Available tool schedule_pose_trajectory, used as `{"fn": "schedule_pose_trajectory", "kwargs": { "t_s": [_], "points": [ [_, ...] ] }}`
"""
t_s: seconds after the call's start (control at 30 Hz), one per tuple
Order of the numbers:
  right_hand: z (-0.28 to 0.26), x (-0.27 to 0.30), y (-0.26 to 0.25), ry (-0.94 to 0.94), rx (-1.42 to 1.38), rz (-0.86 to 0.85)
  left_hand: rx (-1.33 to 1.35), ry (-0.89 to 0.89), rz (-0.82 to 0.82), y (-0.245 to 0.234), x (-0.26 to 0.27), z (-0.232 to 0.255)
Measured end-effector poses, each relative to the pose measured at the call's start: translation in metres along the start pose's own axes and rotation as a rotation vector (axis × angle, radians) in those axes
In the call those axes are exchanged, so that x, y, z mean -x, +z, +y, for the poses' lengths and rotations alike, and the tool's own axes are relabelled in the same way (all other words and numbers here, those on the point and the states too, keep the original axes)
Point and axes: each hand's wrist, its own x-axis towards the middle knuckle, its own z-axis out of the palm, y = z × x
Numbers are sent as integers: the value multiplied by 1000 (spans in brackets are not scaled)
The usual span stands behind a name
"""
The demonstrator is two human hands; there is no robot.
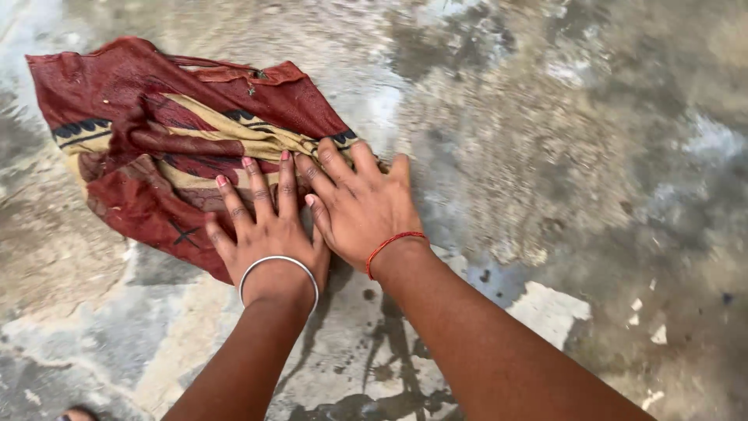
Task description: Washing a piece of cloth by hand in a metal basin filled with water.
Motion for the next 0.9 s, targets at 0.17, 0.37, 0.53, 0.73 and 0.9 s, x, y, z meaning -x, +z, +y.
{"fn": "schedule_pose_trajectory", "kwargs": {
  "t_s": [0.17,0.37,0.53,0.73,0.9],
  "points": [
    [63,59,-17,214,-139,-126,26,160,-76,-2,26,76],
    [137,155,-17,385,-132,-103,11,386,-53,14,68,166],
    [185,234,-16,530,-133,-160,5,537,-101,25,106,236],
    [231,337,-11,725,-73,-188,70,747,-233,34,158,324],
    [241,422,0,883,15,-200,37,917,-420,51,206,384]
  ]
}}
